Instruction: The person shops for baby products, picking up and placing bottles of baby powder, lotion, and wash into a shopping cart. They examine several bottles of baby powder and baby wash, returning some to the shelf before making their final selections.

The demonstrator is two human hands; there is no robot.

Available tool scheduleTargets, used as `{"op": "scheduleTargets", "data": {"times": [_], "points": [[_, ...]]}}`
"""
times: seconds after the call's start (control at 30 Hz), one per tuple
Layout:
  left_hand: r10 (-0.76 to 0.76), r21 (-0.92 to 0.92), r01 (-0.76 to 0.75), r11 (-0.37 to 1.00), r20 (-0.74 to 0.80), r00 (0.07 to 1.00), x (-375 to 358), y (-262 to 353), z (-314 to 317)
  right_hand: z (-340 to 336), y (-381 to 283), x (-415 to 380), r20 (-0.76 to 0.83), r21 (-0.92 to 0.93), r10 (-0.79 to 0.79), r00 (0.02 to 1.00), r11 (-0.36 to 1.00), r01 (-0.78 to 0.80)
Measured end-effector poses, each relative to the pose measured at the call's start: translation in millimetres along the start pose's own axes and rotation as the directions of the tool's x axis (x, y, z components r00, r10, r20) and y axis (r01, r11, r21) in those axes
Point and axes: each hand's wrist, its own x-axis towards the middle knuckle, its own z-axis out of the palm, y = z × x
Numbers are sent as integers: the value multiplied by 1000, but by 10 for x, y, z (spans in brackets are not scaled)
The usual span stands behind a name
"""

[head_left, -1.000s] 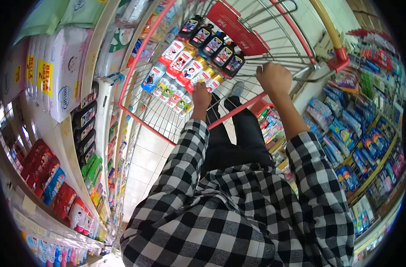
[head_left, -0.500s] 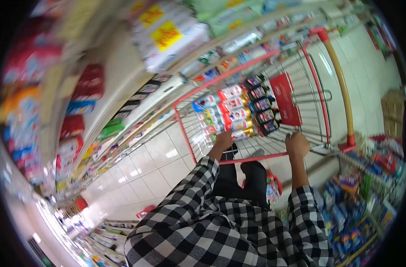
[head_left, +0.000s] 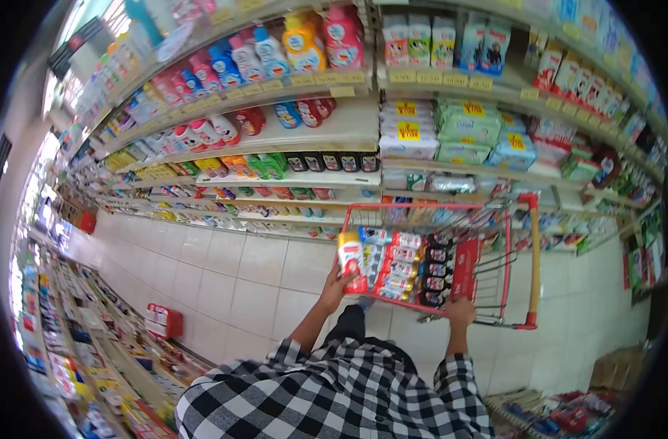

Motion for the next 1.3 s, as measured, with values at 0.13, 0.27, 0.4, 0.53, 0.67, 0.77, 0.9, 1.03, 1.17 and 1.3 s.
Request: {"op": "scheduleTargets", "data": {"times": [0.13,0.27,0.4,0.53,0.67,0.77,0.9,1.03,1.17,1.3], "points": [[-25,-277,36,960,44,999,-504,65,33,32,113,-27,45,52,-280,959,959,277],[-3,-308,21,951,61,998,-714,262,172,18,153,-24,79,45,-366,927,931,363],[105,-246,-98,964,15,994,-816,396,323,34,202,-44,45,108,-485,874,872,478],[121,-332,-61,941,164,979,-958,641,613,154,287,-128,-42,140,-526,850,839,526],[116,-292,-66,954,157,981,-900,576,650,498,391,-345,-429,-42,-588,686,772,635],[97,-266,-53,963,157,983,-936,439,713,427,475,-382,-422,4,-566,708,780,626],[54,-241,-13,970,164,985,-971,432,674,463,436,-402,-344,121,-554,758,774,621],[100,-227,-70,971,126,987,-965,506,660,381,385,-457,-327,176,-548,770,765,619],[104,-219,-81,972,96,990,-926,381,510,466,539,-507,-370,177,-505,780,786,593],[161,-133,-154,979,43,986,-683,173,224,655,753,-542,-310,168,-480,821,822,544]]}}
